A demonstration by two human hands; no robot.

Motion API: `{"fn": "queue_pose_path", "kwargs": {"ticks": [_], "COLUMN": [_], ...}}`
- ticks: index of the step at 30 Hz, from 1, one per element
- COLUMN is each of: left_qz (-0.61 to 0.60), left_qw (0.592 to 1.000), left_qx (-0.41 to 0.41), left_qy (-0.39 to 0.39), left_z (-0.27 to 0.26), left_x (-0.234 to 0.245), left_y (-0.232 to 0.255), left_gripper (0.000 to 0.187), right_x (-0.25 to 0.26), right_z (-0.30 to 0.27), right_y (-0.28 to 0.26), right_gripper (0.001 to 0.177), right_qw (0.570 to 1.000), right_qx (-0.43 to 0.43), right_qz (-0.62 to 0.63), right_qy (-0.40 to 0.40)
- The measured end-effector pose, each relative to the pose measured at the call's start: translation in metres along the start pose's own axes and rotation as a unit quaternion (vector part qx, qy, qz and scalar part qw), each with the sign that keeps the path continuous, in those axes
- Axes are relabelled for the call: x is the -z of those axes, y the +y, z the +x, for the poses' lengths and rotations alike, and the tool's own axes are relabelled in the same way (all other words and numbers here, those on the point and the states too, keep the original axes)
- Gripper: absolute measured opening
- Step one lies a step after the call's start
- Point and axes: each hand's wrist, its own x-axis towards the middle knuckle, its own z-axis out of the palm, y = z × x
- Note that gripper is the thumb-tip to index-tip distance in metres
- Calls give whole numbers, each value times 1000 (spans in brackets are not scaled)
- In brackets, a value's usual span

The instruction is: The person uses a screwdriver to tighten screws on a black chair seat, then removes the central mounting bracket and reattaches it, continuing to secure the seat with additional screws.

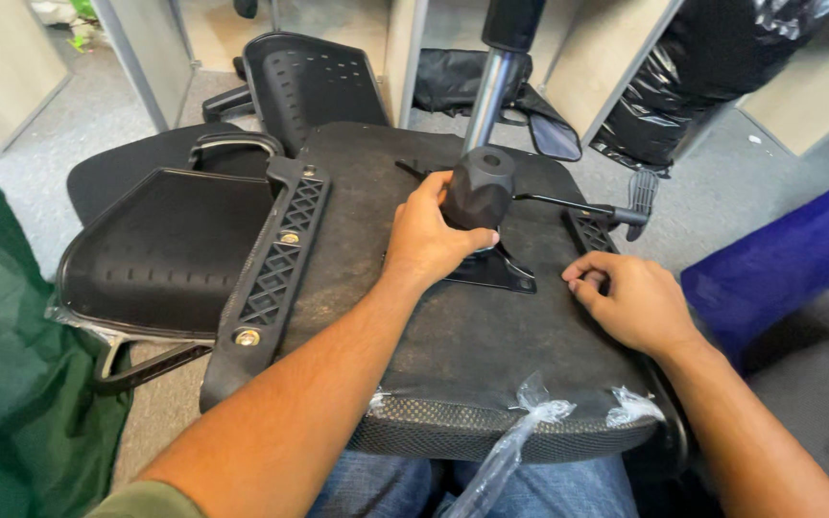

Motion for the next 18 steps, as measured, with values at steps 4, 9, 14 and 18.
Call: {"fn": "queue_pose_path", "kwargs": {"ticks": [4,9,14,18], "left_qz": [-15,-7,21,44], "left_qw": [1000,999,999,997], "left_qx": [14,25,33,53], "left_qy": [8,20,36,34], "left_z": [-1,-3,-11,-14], "left_x": [3,6,8,9], "left_y": [-1,7,17,19], "left_gripper": [71,69,69,72], "right_x": [2,6,5,-7], "right_z": [5,3,1,14], "right_y": [3,-3,-13,-16], "right_gripper": [21,21,40,80], "right_qw": [1000,1000,1000,990], "right_qx": [-16,-25,-24,111], "right_qz": [7,-8,1,92], "right_qy": [-5,-8,-17,4]}}
